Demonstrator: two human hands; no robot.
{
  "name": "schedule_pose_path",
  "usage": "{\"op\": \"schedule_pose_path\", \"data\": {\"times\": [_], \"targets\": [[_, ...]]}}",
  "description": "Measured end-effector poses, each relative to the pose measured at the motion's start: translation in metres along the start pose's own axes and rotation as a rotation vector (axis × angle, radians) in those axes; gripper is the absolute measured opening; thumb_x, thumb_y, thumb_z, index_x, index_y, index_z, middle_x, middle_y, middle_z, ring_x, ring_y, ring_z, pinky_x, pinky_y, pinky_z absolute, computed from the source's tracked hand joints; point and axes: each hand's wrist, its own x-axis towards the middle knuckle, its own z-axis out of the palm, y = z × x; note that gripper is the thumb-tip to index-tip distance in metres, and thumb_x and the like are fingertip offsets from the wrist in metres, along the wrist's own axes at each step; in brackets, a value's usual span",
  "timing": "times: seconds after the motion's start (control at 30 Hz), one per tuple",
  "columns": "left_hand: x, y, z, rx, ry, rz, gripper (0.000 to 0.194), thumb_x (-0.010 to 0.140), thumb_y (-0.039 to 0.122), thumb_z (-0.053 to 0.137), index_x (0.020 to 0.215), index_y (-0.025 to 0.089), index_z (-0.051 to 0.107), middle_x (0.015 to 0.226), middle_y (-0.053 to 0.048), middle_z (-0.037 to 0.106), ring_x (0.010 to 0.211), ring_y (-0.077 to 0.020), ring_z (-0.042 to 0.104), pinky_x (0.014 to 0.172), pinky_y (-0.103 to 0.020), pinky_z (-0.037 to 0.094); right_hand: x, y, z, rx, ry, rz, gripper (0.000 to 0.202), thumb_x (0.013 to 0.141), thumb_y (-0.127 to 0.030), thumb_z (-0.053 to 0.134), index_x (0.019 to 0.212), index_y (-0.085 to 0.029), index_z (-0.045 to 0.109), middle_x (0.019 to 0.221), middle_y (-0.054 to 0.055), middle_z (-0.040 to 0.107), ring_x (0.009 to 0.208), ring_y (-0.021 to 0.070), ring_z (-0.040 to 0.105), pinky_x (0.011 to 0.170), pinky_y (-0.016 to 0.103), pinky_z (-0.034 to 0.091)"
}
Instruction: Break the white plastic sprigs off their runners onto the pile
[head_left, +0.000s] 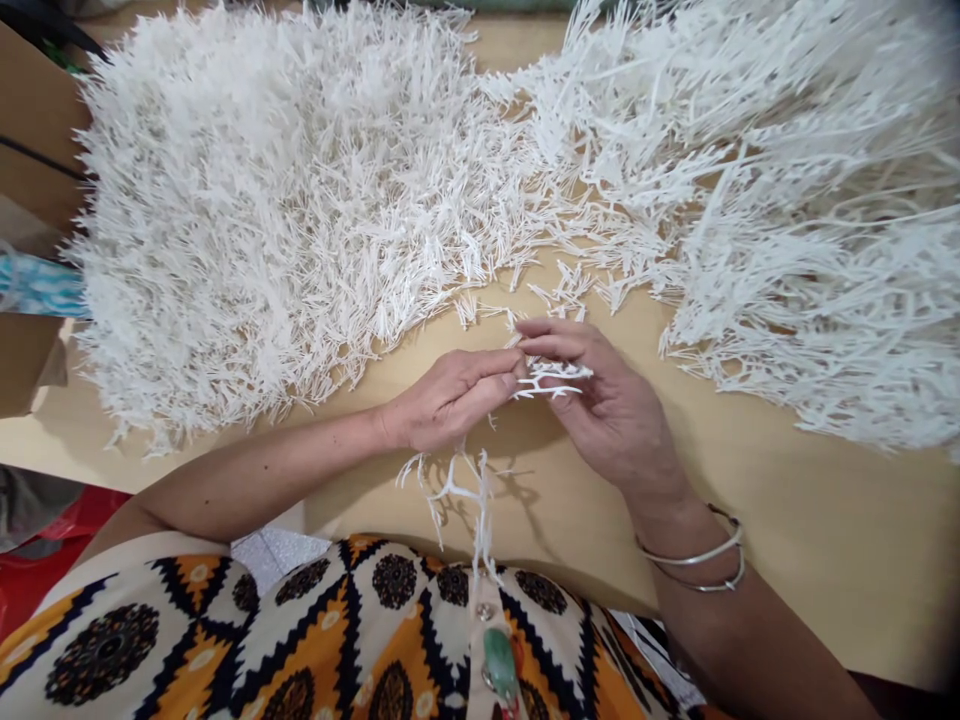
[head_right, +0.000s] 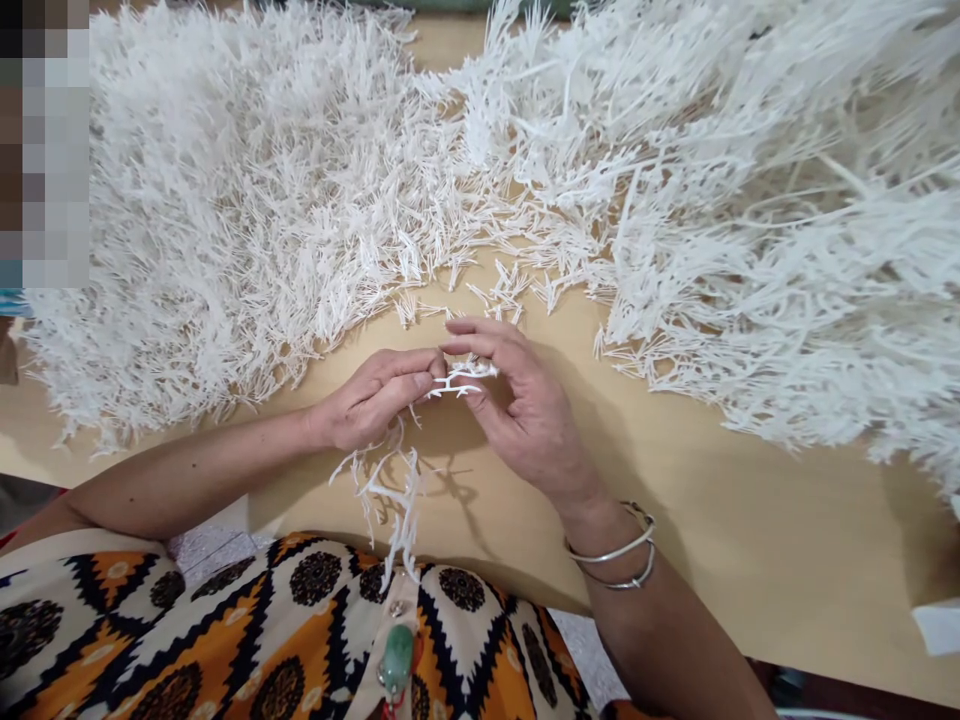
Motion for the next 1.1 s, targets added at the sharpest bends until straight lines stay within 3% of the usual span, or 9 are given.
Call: {"op": "schedule_pose_path", "data": {"times": [0.17,0.33,0.43,0.6,0.7,0.8,0.93,1.03,1.1], "targets": [[0.003,0.003,0.003,0.02,0.005,-0.021,0.04,0.106,0.05,0.053,0.08,0.02,0.049,0.069,0.004,0.042,0.065,-0.0101,0.04,0.063,-0.026,0.035,-0.003,0.003,0.004,-0.136,0.04,-0.037,0.009,0.106,-0.03,0.056,0.104,-0.028,0.063,0.098,0.003,0.073,0.088,0.0197,0.07,0.079,0.036,0.056],[0.008,0.007,0.005,0.128,0.035,-0.032,0.047,0.111,0.046,0.04,0.072,0.02,0.041,0.065,0.004,0.038,0.061,-0.0095,0.037,0.06,-0.027,0.032,-0.001,0.009,0.008,-0.547,0.139,-0.182,0.022,0.104,-0.025,0.051,0.082,-0.026,0.051,0.075,0.002,0.062,0.078,0.0225,0.058,0.079,0.041,0.043],[0.006,0.006,0.005,0.087,0.044,-0.027,0.048,0.11,0.047,0.041,0.07,0.02,0.04,0.064,0.004,0.038,0.058,-0.0088,0.036,0.058,-0.027,0.032,0.002,0.02,-0.005,-0.579,0.181,-0.055,0.028,0.105,-0.033,0.048,0.078,-0.027,0.047,0.07,0.002,0.054,0.074,0.0227,0.052,0.073,0.04,0.038],[-0.001,0.002,0.005,0.003,0.018,-0.053,0.051,0.11,0.05,0.041,0.069,0.02,0.042,0.064,0.004,0.041,0.058,-0.0084,0.035,0.059,-0.027,0.034,0.007,0.034,-0.033,-0.478,0.52,0.242,0.039,0.106,-0.049,0.049,0.075,-0.027,0.048,0.063,-0.001,0.048,0.058,0.0174,0.042,0.064,0.038,0.033],[0.0,0.0,0.006,-0.114,0.037,-0.103,0.053,0.109,0.056,0.04,0.071,0.02,0.044,0.067,0.003,0.042,0.062,-0.0092,0.039,0.062,-0.027,0.037,0.008,0.03,-0.029,-0.447,0.463,0.19,0.025,0.108,-0.04,0.048,0.103,-0.026,0.068,0.075,0.001,0.065,0.068,0.0202,0.06,0.074,0.041,0.048],[0.001,-0.001,0.006,-0.207,0.063,-0.137,0.055,0.108,0.06,0.041,0.071,0.02,0.044,0.067,0.003,0.041,0.062,-0.0096,0.039,0.063,-0.028,0.039,0.007,0.02,-0.02,-0.479,0.41,0.041,0.031,0.106,-0.032,0.05,0.13,-0.028,0.068,0.111,0.009,0.074,0.107,0.029,0.069,0.1,0.054,0.051],[0.001,0.001,0.008,-0.215,0.062,-0.135,0.054,0.109,0.057,0.042,0.071,0.02,0.044,0.067,0.004,0.041,0.062,-0.0095,0.039,0.063,-0.027,0.038,0.004,0.006,-0.015,-0.363,0.348,-0.069,0.034,0.109,-0.043,0.044,0.121,-0.029,0.073,0.121,0.011,0.072,0.122,0.0311,0.065,0.109,0.057,0.047],[0.001,0.004,0.008,-0.101,0.04,-0.138,0.053,0.11,0.054,0.04,0.071,0.019,0.045,0.066,0.003,0.044,0.062,-0.0092,0.04,0.06,-0.026,0.035,0.002,0.0,-0.01,-0.362,0.239,-0.176,0.031,0.105,-0.049,0.05,0.109,-0.027,0.071,0.108,0.009,0.073,0.111,0.0299,0.067,0.103,0.055,0.048],[0.002,0.006,0.008,-0.015,0.019,-0.138,0.052,0.11,0.053,0.038,0.071,0.019,0.045,0.066,0.003,0.044,0.061,-0.0091,0.04,0.059,-0.026,0.034,0.002,0.001,-0.005,-0.416,0.213,-0.203,0.015,0.103,-0.04,0.058,0.101,-0.028,0.066,0.099,0.006,0.073,0.102,0.0276,0.067,0.098,0.051,0.049]]}}
